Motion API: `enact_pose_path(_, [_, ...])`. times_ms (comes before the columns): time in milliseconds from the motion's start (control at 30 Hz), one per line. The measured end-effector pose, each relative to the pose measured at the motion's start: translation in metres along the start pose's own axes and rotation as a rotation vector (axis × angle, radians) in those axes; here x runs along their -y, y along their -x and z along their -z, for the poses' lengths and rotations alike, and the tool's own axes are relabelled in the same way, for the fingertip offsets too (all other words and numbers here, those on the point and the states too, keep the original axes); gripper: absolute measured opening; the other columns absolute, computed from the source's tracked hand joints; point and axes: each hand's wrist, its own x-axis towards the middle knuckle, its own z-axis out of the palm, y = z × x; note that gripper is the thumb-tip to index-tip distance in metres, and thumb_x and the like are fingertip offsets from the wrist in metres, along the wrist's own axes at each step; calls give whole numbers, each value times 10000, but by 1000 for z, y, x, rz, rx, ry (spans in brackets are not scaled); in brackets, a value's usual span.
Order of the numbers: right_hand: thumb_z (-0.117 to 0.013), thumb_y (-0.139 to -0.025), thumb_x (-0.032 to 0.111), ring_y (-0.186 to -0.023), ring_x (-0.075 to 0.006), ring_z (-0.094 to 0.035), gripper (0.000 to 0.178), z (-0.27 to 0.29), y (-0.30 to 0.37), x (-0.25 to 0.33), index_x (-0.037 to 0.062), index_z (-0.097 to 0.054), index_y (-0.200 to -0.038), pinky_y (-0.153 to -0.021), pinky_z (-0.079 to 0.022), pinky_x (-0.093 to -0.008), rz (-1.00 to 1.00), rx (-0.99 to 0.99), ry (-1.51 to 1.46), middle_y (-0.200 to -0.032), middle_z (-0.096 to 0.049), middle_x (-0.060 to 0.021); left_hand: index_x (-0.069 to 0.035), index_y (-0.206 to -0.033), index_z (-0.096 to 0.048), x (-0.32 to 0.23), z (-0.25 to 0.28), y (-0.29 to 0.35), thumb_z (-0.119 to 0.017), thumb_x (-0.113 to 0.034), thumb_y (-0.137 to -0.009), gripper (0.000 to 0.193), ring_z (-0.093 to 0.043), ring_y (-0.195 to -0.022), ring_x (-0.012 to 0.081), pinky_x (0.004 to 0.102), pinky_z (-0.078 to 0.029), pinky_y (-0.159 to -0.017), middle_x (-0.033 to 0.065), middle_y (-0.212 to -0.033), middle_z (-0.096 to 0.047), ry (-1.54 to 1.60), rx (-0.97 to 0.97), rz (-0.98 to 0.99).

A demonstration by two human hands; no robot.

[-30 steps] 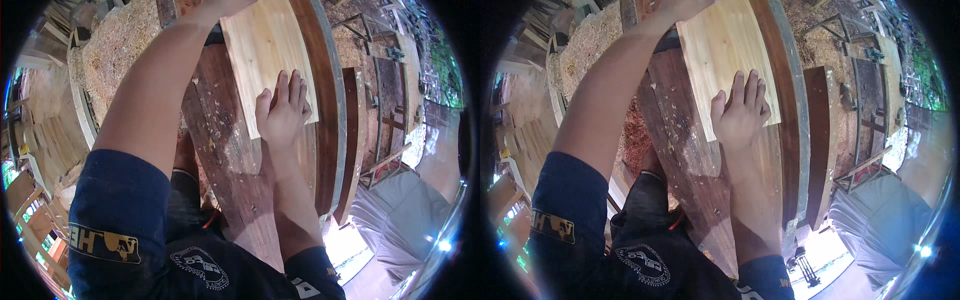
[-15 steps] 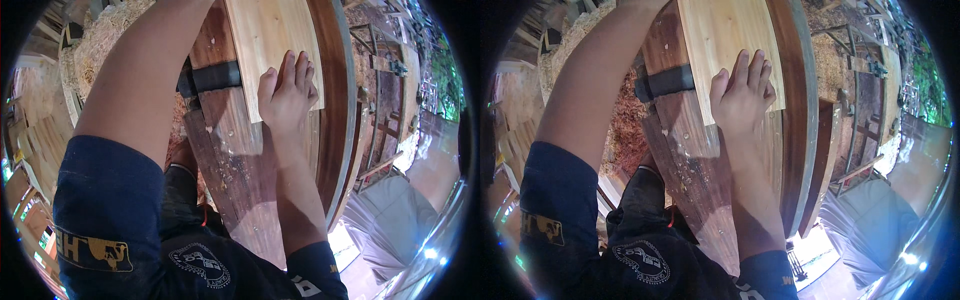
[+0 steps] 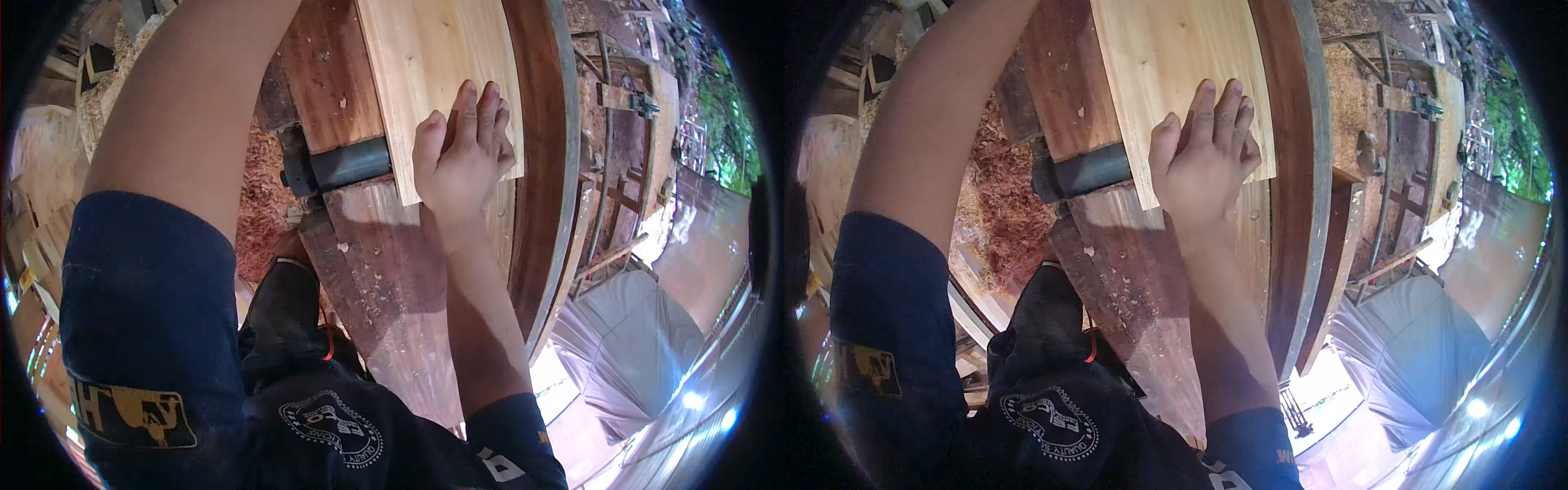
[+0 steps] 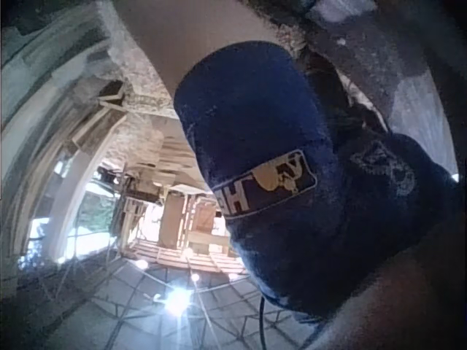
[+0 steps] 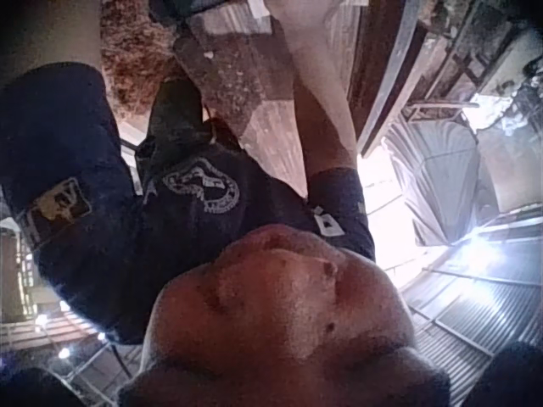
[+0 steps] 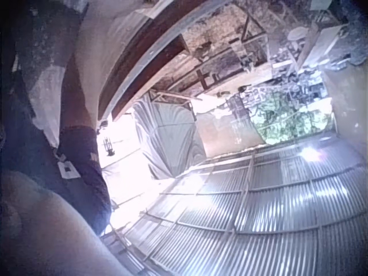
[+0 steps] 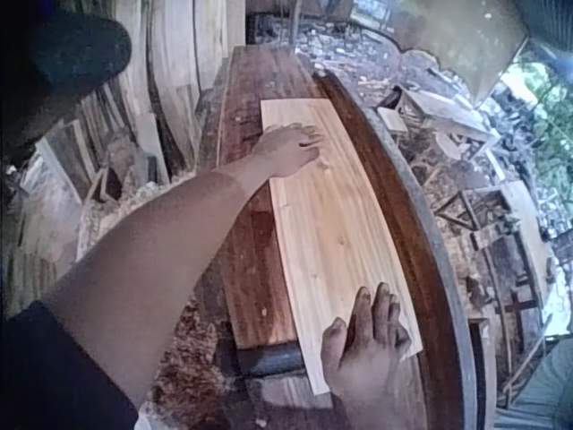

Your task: The person pushes wood planks across a jointer machine by hand to smooth the surfaces, then stacks the processed planks on the floor.

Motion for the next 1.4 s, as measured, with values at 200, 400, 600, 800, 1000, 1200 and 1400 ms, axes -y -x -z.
enact_pose_path(200, [-524,-991,389,-1452,-497,-410,607,-6,-12,5,5,-557,-1459,-1119,-299,-582,-14,2,-8,-1551,-455,-313,-200,-1392,-659,9,-1,-6,-500,-433,-1011,474,-488,-1424,289,458,-375,-1183,74,-1556,-526,-9,18,44])
enact_pose_path(400, [-522,-994,389,-1463,-492,-396,612,-10,-23,8,6,-548,-1471,-1128,-292,-582,-14,9,-2,-1559,-443,-311,-210,-1379,-669,30,-5,-25,-515,-441,-1010,462,-493,-1418,294,455,-392,-1174,78,-1545,-537,-6,5,47])
enact_pose_path(600, [-511,-1002,396,-1482,-488,-368,622,-16,-38,16,6,-533,-1486,-1135,-285,-582,-17,28,-10,-1572,-422,-315,-216,-1376,-672,50,-8,-34,-519,-450,-1009,461,-503,-1410,291,453,-403,-1166,86,-1538,-543,3,12,32])
enact_pose_path(800, [-500,-1007,403,-1493,-478,-355,625,-22,-55,18,11,-526,-1493,-1140,-277,-590,-25,43,10,-1588,-410,-300,-221,-1376,-672,55,-8,-46,-518,-453,-1005,465,-513,-1397,298,447,-401,-1165,87,-1539,-541,-5,-3,53])
enact_pose_path(1000, [-506,-999,420,-1488,-470,-368,639,-31,-86,22,15,-523,-1492,-1139,-276,-595,-40,32,17,-1594,-410,-287,-153,-1426,-617,60,-2,-63,-533,-462,-986,544,-488,-1408,353,459,-377,-1181,178,-1548,-505,39,-29,221])
enact_pose_path(1200, [-542,-977,477,-1494,-483,-345,691,-28,-96,28,23,-512,-1497,-1140,-276,-607,-55,78,-8,-1604,-374,-307,-111,-1490,-535,38,-31,4,-562,-467,-974,627,-348,-1503,388,529,-272,-1234,243,-1597,-410,9,-307,569])
enact_pose_path(1400, [-699,-770,738,-1487,-554,-291,1193,-6,-110,85,10,-245,-1599,-1109,-292,-703,61,306,39,-1619,-277,-354,-39,-1514,-509,-28,21,114,-403,-594,-1023,749,-295,-1545,373,565,-127,-1240,150,-1625,-424,-134,-40,430])
